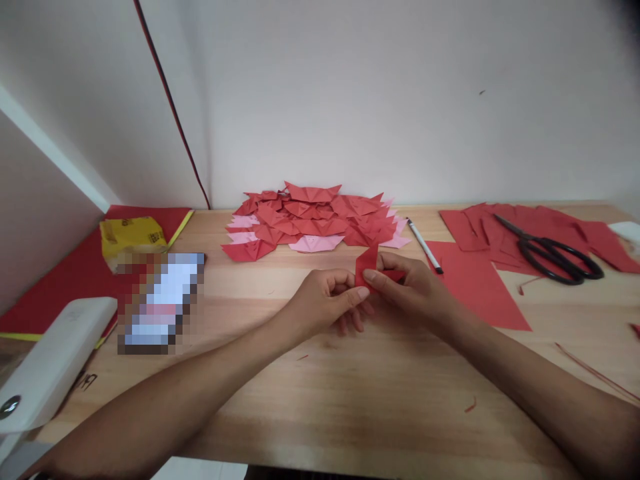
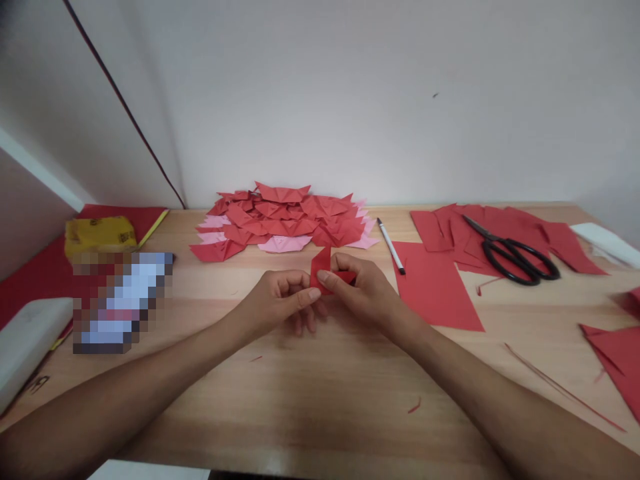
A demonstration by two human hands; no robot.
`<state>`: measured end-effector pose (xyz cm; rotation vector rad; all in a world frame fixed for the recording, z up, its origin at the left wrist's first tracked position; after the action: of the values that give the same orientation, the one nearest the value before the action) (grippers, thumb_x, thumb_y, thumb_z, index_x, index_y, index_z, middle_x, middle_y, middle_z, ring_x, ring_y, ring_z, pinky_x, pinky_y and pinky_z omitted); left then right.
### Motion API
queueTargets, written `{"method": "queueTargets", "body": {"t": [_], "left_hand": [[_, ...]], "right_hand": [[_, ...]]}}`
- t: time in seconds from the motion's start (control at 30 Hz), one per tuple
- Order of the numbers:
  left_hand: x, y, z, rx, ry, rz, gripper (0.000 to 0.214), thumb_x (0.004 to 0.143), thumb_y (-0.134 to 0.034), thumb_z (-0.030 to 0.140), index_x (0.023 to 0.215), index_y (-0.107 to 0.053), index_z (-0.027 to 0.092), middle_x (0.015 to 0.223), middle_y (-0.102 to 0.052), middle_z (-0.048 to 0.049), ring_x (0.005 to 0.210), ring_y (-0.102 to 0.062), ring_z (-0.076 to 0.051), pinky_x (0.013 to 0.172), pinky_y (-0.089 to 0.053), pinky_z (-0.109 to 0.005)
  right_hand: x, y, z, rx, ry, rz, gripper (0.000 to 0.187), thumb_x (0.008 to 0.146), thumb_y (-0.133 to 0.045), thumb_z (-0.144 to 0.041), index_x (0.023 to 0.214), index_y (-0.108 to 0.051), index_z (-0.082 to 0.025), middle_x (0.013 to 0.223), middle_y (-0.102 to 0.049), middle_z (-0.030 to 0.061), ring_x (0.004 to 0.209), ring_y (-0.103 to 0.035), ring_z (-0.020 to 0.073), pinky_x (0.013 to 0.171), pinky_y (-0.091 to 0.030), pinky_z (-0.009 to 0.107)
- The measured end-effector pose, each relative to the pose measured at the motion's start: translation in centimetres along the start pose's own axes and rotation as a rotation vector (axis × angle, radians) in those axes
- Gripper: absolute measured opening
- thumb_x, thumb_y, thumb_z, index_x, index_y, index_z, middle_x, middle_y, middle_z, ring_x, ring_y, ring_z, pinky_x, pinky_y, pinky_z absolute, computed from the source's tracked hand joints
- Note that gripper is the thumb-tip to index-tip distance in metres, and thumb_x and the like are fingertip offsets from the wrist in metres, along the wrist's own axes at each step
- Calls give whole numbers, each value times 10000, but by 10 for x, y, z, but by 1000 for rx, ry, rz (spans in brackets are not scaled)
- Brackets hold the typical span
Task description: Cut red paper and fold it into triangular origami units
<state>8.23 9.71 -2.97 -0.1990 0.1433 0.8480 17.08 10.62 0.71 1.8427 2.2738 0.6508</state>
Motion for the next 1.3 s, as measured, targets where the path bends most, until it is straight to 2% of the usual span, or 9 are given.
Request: {"method": "queueTargets", "body": {"t": [0.13,0.27,0.4,0.53,0.8,0.93,1.3], "left_hand": [[-1,2,-3,24,18,23,170,831,-556,261,735,-518,126,694,-675,-65,452,-613,-113,366,-392,-165],[-3,7,2,20,-29,71,189,829,-563,287,743,-545,119,687,-678,-56,428,-604,-102,357,-355,-156],[-3,12,6,46,-54,114,222,819,-583,309,721,-573,110,659,-672,-45,406,-591,-89,350,-324,-149],[-2,13,2,66,0,124,219,819,-571,293,689,-551,117,643,-672,-46,393,-585,-88,347,-333,-147],[1,10,-1,30,35,79,173,826,-557,268,767,-567,106,723,-694,-83,475,-631,-112,394,-415,-162],[1,13,-6,-30,87,115,136,812,-553,216,737,-562,103,680,-690,-78,456,-628,-118,376,-410,-160],[1,11,-7,-94,105,98,127,810,-518,165,711,-554,93,683,-701,-103,459,-640,-133,370,-419,-165]], "right_hand": [[-1,-3,5,12,-54,-25,207,863,-542,-334,730,-594,-185,716,-589,5,659,-522,142,612,-405,277],[-1,-7,14,91,-138,-75,190,838,-581,-367,761,-598,-194,655,-564,-20,573,-490,120,540,-376,259],[-2,-13,5,103,-62,-133,172,831,-610,-368,809,-590,-199,736,-611,-2,659,-546,140,588,-409,258],[-5,-9,-6,15,32,-70,166,883,-546,-355,856,-597,-199,781,-626,10,728,-565,155,650,-427,267],[-4,0,2,-66,-23,10,179,883,-532,-346,798,-583,-197,740,-594,11,679,-536,160,625,-419,281],[-5,0,3,-81,-22,17,151,884,-525,-317,802,-576,-200,758,-593,15,696,-528,161,629,-412,280],[-5,-1,4,-65,-32,28,167,873,-543,-316,755,-558,-198,691,-558,-9,641,-508,140,591,-390,261]]}}
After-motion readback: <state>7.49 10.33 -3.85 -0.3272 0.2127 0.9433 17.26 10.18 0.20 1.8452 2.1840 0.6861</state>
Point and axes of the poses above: each hand's wrist, its own x-axis towards the middle knuckle, its own y-axis out of the back of the hand, z = x × y, the point moved 10 cm from there along x, towards the middle knuckle
